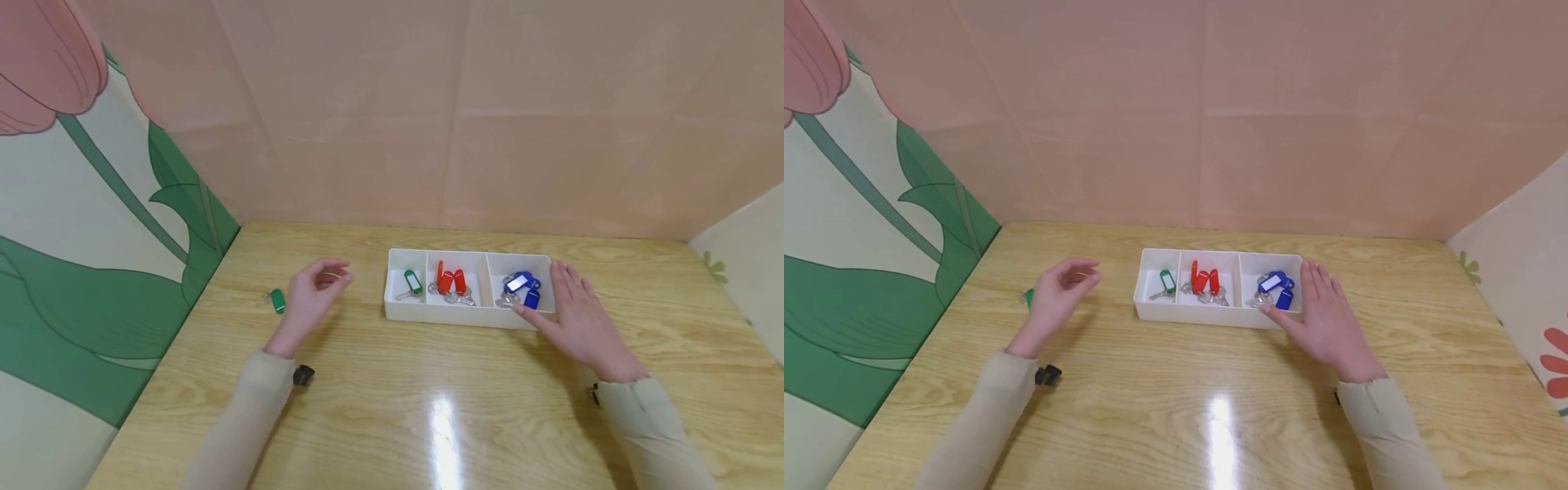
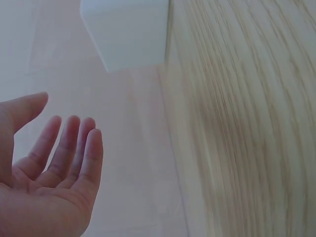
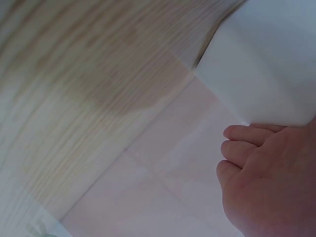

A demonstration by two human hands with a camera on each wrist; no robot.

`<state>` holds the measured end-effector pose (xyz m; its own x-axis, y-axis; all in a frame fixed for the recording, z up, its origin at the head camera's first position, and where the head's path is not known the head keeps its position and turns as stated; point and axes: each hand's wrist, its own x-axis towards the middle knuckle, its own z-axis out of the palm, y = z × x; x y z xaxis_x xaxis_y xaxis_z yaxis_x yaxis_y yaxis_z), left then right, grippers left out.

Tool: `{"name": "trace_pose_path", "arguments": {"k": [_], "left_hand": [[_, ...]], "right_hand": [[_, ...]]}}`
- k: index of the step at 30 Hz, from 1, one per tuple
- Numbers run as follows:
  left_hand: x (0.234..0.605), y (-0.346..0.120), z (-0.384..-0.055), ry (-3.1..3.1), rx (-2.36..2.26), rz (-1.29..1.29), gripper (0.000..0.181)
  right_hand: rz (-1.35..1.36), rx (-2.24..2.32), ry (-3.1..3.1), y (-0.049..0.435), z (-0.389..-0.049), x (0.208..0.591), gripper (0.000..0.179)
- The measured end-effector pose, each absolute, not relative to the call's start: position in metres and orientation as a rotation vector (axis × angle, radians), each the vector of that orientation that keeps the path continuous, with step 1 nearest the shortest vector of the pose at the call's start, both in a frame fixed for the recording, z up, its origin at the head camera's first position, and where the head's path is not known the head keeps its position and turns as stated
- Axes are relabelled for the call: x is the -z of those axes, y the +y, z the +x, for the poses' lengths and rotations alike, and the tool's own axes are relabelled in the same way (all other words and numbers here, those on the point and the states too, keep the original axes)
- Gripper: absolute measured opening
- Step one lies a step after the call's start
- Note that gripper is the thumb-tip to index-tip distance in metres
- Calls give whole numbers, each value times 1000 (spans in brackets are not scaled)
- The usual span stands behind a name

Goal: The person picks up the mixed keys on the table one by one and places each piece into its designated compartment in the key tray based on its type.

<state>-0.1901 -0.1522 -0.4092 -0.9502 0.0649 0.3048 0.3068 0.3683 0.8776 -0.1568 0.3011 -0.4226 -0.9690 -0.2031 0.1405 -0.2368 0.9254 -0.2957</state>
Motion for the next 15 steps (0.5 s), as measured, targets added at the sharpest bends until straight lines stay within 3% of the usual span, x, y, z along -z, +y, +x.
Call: {"name": "trace_pose_path", "arguments": {"k": [15], "left_hand": [[408, -162, -191, -2388, 1631, -329, 27]], "right_hand": [[336, -494, -2982, 300, -156, 421, 108]]}}
